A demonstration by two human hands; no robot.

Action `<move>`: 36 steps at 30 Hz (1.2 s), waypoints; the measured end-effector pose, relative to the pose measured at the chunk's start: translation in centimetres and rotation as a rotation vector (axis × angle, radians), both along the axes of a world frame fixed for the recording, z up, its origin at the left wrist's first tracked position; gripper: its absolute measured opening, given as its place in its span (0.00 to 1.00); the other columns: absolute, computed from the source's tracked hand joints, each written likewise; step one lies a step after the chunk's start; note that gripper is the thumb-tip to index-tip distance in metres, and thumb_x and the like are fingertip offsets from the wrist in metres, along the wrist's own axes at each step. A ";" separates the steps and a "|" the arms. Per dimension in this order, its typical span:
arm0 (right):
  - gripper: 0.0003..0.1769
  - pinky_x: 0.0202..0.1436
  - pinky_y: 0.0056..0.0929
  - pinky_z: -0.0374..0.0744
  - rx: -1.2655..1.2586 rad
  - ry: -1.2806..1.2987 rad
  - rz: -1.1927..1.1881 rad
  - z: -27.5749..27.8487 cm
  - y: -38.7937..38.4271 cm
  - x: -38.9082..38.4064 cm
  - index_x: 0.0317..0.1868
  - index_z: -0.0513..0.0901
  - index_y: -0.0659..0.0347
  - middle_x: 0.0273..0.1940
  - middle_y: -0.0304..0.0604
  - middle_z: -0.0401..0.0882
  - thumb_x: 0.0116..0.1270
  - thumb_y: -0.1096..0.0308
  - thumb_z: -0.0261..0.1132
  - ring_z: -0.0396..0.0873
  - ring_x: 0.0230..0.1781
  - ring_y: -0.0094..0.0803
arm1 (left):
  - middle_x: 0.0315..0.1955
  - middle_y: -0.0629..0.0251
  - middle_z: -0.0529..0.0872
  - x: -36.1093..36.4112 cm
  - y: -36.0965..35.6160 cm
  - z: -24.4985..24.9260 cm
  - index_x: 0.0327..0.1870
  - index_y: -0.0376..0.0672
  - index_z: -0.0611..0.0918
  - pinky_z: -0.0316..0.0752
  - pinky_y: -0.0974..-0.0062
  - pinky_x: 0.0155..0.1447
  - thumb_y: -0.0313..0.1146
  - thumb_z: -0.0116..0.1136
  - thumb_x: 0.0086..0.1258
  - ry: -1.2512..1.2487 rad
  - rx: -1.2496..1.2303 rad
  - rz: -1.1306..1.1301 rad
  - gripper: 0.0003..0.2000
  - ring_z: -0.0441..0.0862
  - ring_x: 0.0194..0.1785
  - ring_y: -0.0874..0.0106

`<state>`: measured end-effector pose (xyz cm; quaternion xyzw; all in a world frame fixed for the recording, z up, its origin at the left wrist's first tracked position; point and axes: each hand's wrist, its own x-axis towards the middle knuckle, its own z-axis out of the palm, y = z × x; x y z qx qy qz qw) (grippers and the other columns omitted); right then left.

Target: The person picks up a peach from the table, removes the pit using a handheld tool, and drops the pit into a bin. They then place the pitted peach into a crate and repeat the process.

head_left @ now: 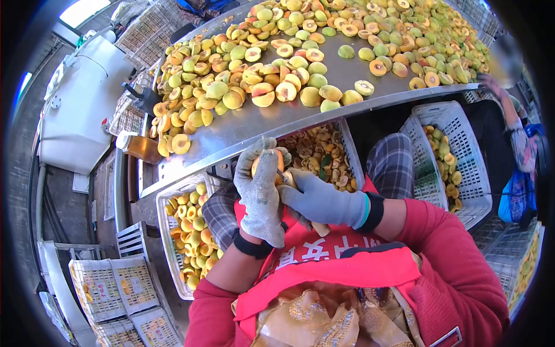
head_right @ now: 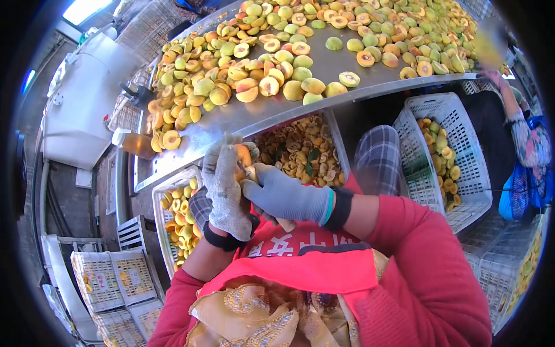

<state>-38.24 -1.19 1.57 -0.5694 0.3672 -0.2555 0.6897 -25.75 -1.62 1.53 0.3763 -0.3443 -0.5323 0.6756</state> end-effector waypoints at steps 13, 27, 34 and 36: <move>0.14 0.16 0.29 0.75 0.170 0.082 0.213 2.1 0.2 -1.1 0.38 0.70 0.62 0.21 0.40 0.72 0.65 0.58 0.54 0.72 0.13 0.26 | 0.36 0.58 0.83 1.8 0.3 1.8 0.41 0.35 0.80 0.79 0.69 0.42 0.29 0.60 0.57 -0.230 0.165 -0.314 0.12 0.81 0.36 0.67; 0.12 0.15 0.30 0.76 0.177 0.014 0.198 0.7 0.0 -0.8 0.32 0.71 0.61 0.19 0.40 0.72 0.64 0.59 0.53 0.72 0.12 0.29 | 0.34 0.61 0.84 1.9 -0.5 1.8 0.40 0.32 0.82 0.77 0.78 0.44 0.21 0.59 0.57 -0.424 0.198 -0.337 0.09 0.81 0.36 0.74; 0.10 0.08 0.27 0.71 0.036 0.056 0.205 -1.1 -0.1 -0.3 0.30 0.69 0.59 0.17 0.39 0.69 0.63 0.61 0.54 0.69 0.08 0.28 | 0.32 0.58 0.85 1.8 -1.4 2.1 0.38 0.32 0.83 0.76 0.78 0.44 0.25 0.60 0.55 -0.604 0.237 -0.494 0.10 0.81 0.35 0.73; 0.11 0.09 0.26 0.71 0.186 -0.091 0.261 -0.5 -0.4 -0.8 0.29 0.69 0.59 0.17 0.38 0.69 0.63 0.61 0.54 0.69 0.08 0.26 | 0.33 0.58 0.85 2.0 -1.5 1.7 0.37 0.32 0.83 0.76 0.76 0.45 0.25 0.60 0.54 -0.426 0.268 -0.530 0.10 0.81 0.35 0.72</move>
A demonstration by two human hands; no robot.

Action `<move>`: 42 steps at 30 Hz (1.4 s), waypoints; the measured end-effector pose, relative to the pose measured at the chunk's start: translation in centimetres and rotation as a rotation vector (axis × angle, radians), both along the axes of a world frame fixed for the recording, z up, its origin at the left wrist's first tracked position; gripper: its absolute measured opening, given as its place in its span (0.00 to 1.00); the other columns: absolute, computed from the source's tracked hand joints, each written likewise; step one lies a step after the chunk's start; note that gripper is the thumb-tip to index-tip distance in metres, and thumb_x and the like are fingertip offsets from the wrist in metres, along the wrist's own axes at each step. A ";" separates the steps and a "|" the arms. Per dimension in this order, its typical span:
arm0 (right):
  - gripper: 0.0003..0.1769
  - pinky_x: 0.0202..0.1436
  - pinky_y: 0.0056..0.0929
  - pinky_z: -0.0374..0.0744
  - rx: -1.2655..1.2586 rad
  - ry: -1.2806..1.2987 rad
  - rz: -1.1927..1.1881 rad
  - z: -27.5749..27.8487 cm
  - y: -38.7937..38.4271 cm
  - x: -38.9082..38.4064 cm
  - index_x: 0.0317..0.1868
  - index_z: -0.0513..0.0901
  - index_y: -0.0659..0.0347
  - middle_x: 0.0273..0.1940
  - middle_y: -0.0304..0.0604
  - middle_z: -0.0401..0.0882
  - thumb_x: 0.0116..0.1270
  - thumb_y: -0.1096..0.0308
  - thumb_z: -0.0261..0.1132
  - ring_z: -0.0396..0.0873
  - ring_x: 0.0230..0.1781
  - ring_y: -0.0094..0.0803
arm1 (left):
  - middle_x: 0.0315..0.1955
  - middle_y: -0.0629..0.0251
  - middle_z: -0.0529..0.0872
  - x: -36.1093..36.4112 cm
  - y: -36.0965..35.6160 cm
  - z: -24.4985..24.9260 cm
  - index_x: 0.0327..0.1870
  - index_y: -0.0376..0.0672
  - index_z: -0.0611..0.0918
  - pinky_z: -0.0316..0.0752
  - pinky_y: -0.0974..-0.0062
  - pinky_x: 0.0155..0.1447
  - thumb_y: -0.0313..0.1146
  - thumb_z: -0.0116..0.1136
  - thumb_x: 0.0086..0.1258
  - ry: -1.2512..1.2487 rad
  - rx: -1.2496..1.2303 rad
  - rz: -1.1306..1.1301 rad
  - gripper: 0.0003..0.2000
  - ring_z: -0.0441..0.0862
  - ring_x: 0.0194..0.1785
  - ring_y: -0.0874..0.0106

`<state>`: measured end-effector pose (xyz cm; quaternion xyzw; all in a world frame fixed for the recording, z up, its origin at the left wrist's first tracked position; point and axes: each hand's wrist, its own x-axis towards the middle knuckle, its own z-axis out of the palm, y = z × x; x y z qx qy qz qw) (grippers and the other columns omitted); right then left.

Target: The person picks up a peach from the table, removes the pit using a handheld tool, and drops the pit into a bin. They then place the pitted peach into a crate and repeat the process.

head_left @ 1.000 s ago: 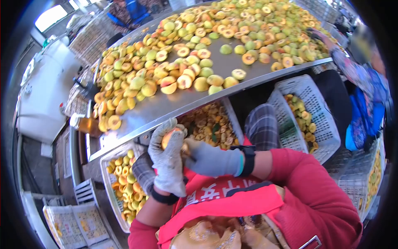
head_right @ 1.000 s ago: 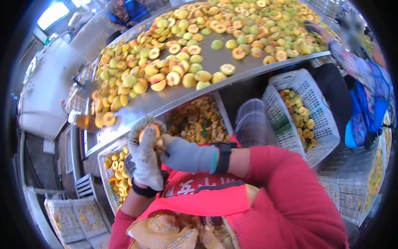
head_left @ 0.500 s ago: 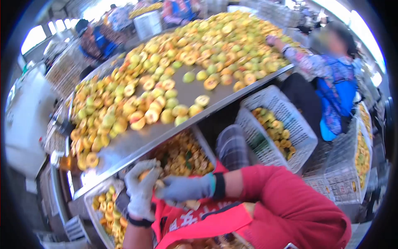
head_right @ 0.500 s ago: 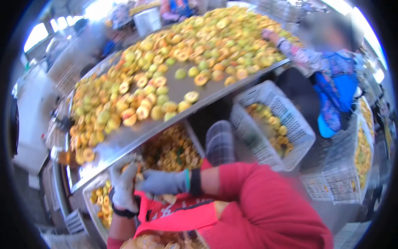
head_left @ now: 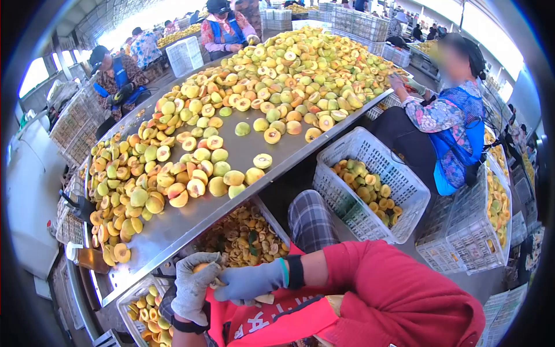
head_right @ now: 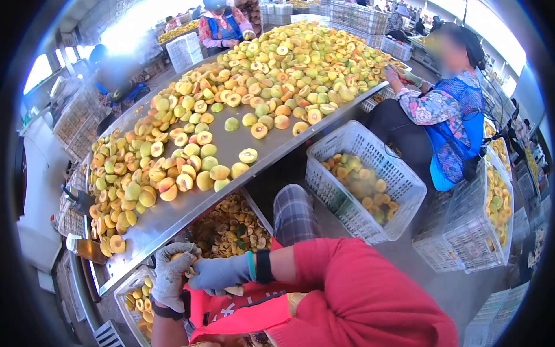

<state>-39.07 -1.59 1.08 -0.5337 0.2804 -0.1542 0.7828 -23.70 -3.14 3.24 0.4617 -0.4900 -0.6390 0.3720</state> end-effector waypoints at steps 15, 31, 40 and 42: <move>0.16 0.06 0.18 0.59 0.893 -0.437 0.095 1.2 0.0 -0.8 0.20 0.67 0.49 0.13 0.27 0.60 0.67 0.59 0.54 0.57 0.06 0.16 | 0.31 0.61 0.81 -2.2 1.2 0.0 0.44 0.41 0.75 0.76 0.73 0.39 0.56 0.48 0.66 0.308 -0.145 0.121 0.23 0.79 0.34 0.69; 0.34 0.09 0.25 0.63 0.817 -0.620 -0.178 -7.0 -4.8 -3.5 0.30 0.72 0.55 0.12 0.31 0.61 0.66 0.31 0.40 0.60 0.07 0.24 | 0.47 0.55 0.80 7.4 -2.2 -3.6 0.52 0.40 0.74 0.74 0.56 0.55 0.49 0.49 0.69 0.555 -0.193 0.542 0.21 0.78 0.48 0.58; 0.35 0.07 0.22 0.61 0.830 -0.638 -0.100 -8.3 -6.0 -4.4 0.28 0.71 0.55 0.12 0.34 0.62 0.64 0.29 0.40 0.58 0.05 0.24 | 0.54 0.49 0.75 20.5 3.4 -1.5 0.54 0.38 0.75 0.67 0.67 0.62 0.38 0.60 0.61 -1.742 -0.426 0.384 0.21 0.72 0.57 0.57; 0.33 0.07 0.21 0.62 0.788 -0.524 -0.156 -7.9 -6.4 -4.4 0.30 0.72 0.56 0.12 0.34 0.63 0.66 0.32 0.41 0.59 0.05 0.24 | 0.56 0.52 0.74 16.6 -0.8 -1.3 0.55 0.38 0.75 0.66 0.67 0.62 0.34 0.60 0.60 -1.379 -0.539 0.400 0.21 0.72 0.57 0.57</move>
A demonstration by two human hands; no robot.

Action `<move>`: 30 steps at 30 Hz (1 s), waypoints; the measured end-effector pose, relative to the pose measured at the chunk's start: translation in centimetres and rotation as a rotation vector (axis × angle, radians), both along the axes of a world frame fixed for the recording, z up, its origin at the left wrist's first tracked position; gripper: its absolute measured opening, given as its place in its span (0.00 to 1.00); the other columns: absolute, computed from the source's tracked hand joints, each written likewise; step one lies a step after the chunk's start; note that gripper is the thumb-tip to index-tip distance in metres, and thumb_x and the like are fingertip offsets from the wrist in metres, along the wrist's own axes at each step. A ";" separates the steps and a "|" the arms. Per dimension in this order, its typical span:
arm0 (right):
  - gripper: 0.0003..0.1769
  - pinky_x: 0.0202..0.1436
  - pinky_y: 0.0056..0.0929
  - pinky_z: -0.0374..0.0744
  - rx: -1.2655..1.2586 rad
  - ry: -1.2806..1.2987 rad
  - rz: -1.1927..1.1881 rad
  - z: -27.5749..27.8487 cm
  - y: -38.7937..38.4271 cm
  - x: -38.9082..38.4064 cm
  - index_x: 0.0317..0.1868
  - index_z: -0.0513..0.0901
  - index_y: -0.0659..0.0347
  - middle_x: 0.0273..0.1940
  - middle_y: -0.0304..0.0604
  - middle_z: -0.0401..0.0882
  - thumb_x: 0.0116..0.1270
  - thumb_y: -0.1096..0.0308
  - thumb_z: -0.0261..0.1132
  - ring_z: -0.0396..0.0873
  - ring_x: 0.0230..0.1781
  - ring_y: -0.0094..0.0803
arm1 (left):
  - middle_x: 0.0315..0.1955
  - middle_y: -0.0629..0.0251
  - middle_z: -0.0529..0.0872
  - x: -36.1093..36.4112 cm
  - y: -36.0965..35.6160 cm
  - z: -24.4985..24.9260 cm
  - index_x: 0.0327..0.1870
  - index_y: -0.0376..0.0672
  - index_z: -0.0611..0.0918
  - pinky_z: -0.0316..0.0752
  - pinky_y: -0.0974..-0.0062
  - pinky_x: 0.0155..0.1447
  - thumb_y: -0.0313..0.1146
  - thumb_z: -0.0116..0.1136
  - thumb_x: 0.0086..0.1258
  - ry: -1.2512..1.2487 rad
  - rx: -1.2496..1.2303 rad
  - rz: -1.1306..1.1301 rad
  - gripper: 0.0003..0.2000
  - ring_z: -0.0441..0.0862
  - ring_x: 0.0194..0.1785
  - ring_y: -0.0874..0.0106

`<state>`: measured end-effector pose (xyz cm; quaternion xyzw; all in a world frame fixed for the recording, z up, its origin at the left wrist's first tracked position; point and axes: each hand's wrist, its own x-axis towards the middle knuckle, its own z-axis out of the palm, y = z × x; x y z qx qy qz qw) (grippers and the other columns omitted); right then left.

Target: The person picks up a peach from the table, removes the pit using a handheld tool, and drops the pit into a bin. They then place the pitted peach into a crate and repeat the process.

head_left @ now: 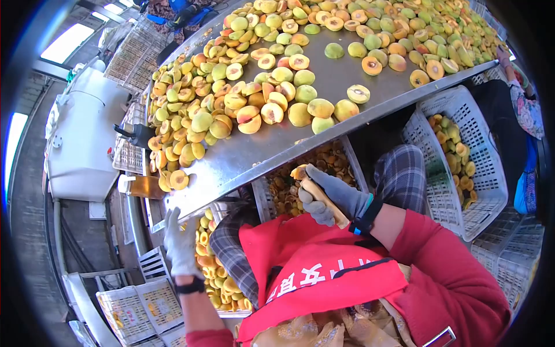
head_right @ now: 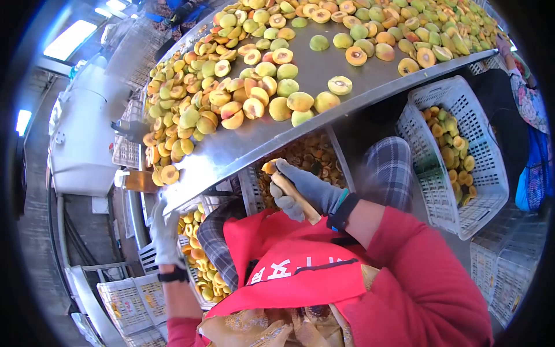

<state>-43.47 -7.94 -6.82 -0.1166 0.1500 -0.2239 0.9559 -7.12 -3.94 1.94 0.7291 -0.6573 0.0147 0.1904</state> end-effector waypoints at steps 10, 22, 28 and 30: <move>0.31 0.08 0.22 0.66 -0.008 0.096 -0.213 -0.8 -1.0 -1.4 0.38 0.71 0.58 0.16 0.34 0.65 0.69 0.36 0.40 0.63 0.09 0.22 | 0.51 0.49 0.79 -14.0 -21.4 -8.5 0.59 0.37 0.73 0.67 0.68 0.61 0.43 0.63 0.55 -0.067 0.247 -0.332 0.30 0.75 0.57 0.56; 0.34 0.06 0.24 0.64 -0.040 0.027 -0.136 -0.8 -1.2 -1.1 0.30 0.69 0.56 0.11 0.38 0.64 0.68 0.33 0.36 0.61 0.05 0.25 | 0.46 0.56 0.81 -16.5 -10.8 -3.1 0.57 0.34 0.71 0.78 0.72 0.48 0.28 0.54 0.64 1.329 0.475 -0.280 0.20 0.81 0.44 0.68; 0.35 0.07 0.25 0.65 -0.038 0.088 -0.089 -1.4 -0.7 0.0 0.31 0.71 0.56 0.14 0.39 0.67 0.67 0.31 0.36 0.64 0.06 0.26 | 0.48 0.56 0.80 -17.4 -3.8 -3.4 0.54 0.36 0.74 0.78 0.63 0.51 0.30 0.52 0.67 1.799 0.527 -0.286 0.16 0.81 0.48 0.63; 0.36 0.08 0.25 0.66 -0.160 0.180 -0.082 -2.3 -0.4 0.7 0.34 0.73 0.56 0.15 0.40 0.69 0.66 0.31 0.35 0.65 0.07 0.28 | 0.47 0.56 0.80 -16.4 -3.1 -4.9 0.52 0.37 0.75 0.78 0.60 0.51 0.29 0.50 0.68 1.863 0.487 -0.263 0.13 0.81 0.47 0.62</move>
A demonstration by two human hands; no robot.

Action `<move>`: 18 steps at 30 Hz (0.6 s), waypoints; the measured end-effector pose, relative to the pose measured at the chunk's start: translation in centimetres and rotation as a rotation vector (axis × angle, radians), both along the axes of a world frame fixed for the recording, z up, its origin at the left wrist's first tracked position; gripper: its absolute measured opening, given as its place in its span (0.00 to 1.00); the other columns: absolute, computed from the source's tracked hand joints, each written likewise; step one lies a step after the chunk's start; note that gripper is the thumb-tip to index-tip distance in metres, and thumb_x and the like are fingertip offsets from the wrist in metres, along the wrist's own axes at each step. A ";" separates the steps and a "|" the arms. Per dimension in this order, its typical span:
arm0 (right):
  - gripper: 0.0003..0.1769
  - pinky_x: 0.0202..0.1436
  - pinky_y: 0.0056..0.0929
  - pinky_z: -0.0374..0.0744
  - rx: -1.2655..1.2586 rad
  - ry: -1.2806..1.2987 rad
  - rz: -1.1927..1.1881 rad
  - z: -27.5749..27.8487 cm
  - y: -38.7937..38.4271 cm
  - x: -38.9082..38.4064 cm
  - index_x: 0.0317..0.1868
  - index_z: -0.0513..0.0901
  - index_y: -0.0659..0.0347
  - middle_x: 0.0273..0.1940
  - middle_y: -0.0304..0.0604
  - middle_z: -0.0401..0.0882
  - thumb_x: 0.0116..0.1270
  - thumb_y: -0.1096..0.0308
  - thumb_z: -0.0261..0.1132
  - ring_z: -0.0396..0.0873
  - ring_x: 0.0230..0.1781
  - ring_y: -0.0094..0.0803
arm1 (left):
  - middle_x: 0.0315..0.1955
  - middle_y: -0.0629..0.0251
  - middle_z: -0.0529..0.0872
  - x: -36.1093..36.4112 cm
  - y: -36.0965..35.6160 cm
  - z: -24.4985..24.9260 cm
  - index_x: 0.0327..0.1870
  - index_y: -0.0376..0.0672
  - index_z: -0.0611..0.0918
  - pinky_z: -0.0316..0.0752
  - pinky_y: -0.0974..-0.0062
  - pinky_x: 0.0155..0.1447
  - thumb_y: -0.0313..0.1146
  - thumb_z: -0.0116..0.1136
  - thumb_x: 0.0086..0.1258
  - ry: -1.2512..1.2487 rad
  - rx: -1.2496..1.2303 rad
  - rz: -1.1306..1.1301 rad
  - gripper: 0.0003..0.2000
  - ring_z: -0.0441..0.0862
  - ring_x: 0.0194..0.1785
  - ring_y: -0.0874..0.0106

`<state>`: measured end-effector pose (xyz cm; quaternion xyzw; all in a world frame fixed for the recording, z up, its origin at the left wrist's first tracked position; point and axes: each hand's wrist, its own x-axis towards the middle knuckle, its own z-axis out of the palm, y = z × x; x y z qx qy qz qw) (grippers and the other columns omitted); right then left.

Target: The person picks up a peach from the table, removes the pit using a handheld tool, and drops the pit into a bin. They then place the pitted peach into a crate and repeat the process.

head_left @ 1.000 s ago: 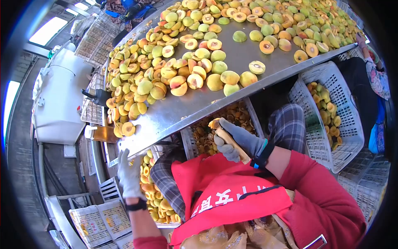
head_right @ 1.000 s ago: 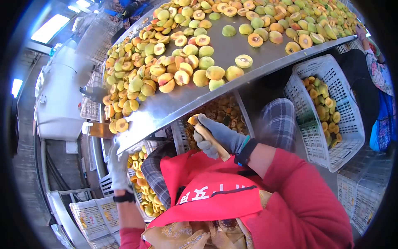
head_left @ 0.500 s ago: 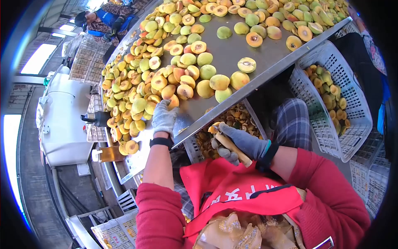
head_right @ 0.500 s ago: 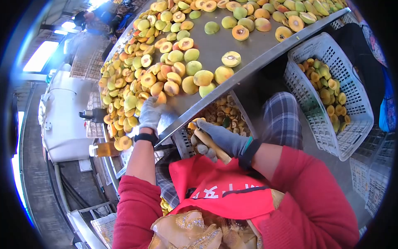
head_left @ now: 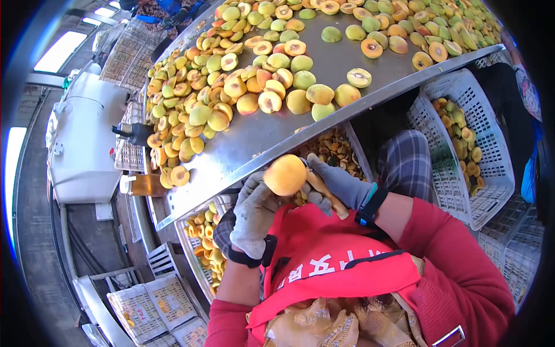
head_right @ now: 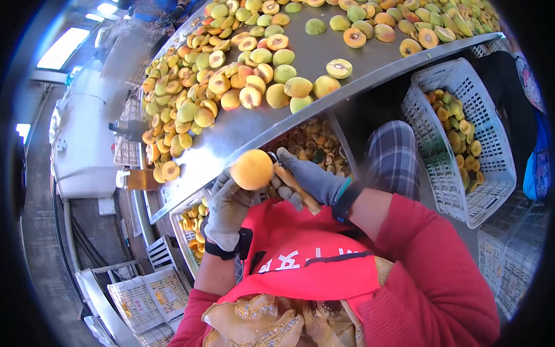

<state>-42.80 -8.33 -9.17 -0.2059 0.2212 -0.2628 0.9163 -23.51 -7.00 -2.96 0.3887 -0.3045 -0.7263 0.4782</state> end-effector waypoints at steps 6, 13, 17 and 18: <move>0.30 0.11 0.21 0.66 -0.075 0.173 -0.184 1.6 1.1 2.2 0.36 0.76 0.55 0.19 0.37 0.71 0.67 0.36 0.46 0.66 0.11 0.25 | 0.43 0.60 0.81 -1.4 0.3 -4.3 0.47 0.40 0.76 0.76 0.66 0.49 0.36 0.47 0.71 0.074 0.123 0.126 0.11 0.79 0.44 0.65; 0.16 0.16 0.21 0.70 0.199 0.060 -0.442 -0.5 1.4 2.9 0.33 0.74 0.52 0.23 0.31 0.73 0.66 0.48 0.60 0.68 0.16 0.20 | 0.37 0.65 0.78 -3.4 -2.9 -3.6 0.40 0.45 0.75 0.75 0.68 0.46 0.45 0.49 0.70 0.036 0.201 0.436 0.13 0.77 0.35 0.67; 0.17 0.18 0.18 0.69 0.269 0.052 -0.462 1.0 1.2 4.5 0.41 0.76 0.52 0.29 0.32 0.78 0.64 0.49 0.62 0.72 0.22 0.18 | 0.34 0.68 0.80 -3.5 -4.4 -3.8 0.43 0.46 0.77 0.71 0.76 0.45 0.46 0.48 0.71 -0.023 0.154 0.476 0.13 0.76 0.36 0.74; 0.18 0.19 0.17 0.69 0.227 0.011 -0.327 -1.5 1.2 4.1 0.45 0.76 0.52 0.33 0.32 0.79 0.64 0.49 0.61 0.73 0.24 0.18 | 0.35 0.68 0.81 -3.9 -4.2 -3.8 0.45 0.46 0.77 0.72 0.76 0.44 0.46 0.48 0.71 -0.040 0.117 0.454 0.14 0.76 0.36 0.74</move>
